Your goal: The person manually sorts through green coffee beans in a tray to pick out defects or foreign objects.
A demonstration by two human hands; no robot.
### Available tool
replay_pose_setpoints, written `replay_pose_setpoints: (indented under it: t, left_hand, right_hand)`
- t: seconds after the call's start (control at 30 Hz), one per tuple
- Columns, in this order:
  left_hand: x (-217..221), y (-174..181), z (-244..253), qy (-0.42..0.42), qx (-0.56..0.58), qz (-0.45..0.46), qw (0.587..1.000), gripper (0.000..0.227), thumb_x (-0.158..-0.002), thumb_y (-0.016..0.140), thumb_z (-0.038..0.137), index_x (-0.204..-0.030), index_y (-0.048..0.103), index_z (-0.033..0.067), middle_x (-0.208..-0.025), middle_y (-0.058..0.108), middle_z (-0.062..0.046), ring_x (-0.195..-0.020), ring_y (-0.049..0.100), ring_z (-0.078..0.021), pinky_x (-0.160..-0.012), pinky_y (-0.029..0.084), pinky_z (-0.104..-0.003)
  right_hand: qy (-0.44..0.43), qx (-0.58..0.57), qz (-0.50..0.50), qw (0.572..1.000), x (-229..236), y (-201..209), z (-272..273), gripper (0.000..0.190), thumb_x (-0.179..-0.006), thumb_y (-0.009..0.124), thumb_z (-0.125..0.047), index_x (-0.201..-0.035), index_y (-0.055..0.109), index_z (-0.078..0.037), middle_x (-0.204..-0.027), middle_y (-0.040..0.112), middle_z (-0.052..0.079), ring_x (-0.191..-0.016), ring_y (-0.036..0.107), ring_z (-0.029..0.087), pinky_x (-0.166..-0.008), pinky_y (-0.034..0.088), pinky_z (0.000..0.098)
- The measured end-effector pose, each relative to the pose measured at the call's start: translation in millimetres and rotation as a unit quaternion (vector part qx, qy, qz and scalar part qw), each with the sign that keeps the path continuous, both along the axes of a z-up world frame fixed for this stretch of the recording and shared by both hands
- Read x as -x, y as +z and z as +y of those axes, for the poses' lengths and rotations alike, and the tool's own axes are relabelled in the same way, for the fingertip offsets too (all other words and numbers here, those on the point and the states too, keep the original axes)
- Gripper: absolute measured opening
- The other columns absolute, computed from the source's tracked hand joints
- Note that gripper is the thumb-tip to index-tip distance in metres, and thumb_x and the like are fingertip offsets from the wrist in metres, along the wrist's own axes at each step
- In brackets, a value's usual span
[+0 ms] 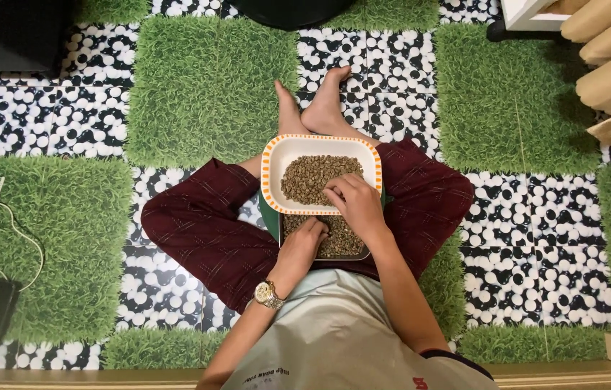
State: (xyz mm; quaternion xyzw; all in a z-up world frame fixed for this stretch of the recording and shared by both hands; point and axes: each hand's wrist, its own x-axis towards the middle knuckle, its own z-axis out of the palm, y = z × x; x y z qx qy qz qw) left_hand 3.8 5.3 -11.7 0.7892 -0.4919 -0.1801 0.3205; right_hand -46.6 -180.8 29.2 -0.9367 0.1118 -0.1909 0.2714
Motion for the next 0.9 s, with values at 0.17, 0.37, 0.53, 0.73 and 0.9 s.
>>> replay_pose_setpoints:
  t: [0.17,0.37,0.53,0.73,0.9]
  left_hand:
    - [0,5,1,-0.003,0.014,0.009,1.000,0.011,-0.104,0.059,0.011,-0.106,0.066,0.0029,-0.092,0.061,-0.010,-0.083,0.070,-0.0325,-0.062,0.057,-0.037]
    - [-1,0,3,0.001,0.014,0.002,1.000,0.009,-0.104,0.061,0.012,-0.106,0.067,0.0055,-0.091,0.060,-0.007,-0.083,0.070,-0.0297,-0.062,0.057,-0.035]
    - [-1,4,3,-0.001,0.024,0.019,1.000,0.007,-0.103,0.061,0.009,-0.107,0.066,0.0062,-0.092,0.059,-0.006,-0.086,0.070,-0.0301,-0.066,0.058,-0.034]
    - [2,21,4,-0.002,0.040,0.035,0.999,0.007,-0.102,0.062,0.007,-0.107,0.067,0.0043,-0.093,0.060,-0.009,-0.088,0.071,-0.0324,-0.068,0.059,-0.036]
    - [1,21,8,-0.010,0.043,0.046,0.998,0.008,-0.104,0.060,0.007,-0.106,0.067,0.0039,-0.092,0.057,-0.009,-0.081,0.068,-0.0331,-0.064,0.057,-0.036]
  right_hand:
    - [-0.002,0.000,-0.015,1.000,-1,2,0,0.009,-0.094,0.077,-0.012,-0.102,0.073,-0.009,-0.080,0.068,0.006,-0.082,0.070,0.024,-0.068,0.059,0.0336]
    - [0.011,0.004,-0.016,1.000,29,10,16,0.009,-0.096,0.076,-0.013,-0.102,0.072,-0.008,-0.079,0.065,0.006,-0.081,0.070,0.024,-0.067,0.060,0.0342]
    - [0.040,-0.049,0.063,0.996,73,15,35,0.007,-0.096,0.071,-0.008,-0.102,0.074,-0.007,-0.076,0.067,0.007,-0.078,0.071,0.025,-0.066,0.060,0.0347]
    - [0.062,0.035,0.141,0.988,85,6,39,0.016,-0.096,0.070,-0.010,-0.109,0.073,-0.001,-0.084,0.066,0.010,-0.084,0.068,0.024,-0.070,0.058,0.0307]
    - [0.048,0.075,0.191,0.978,85,-9,37,0.032,-0.097,0.069,-0.013,-0.125,0.066,0.002,-0.095,0.065,0.012,-0.094,0.066,0.025,-0.075,0.059,0.0324]
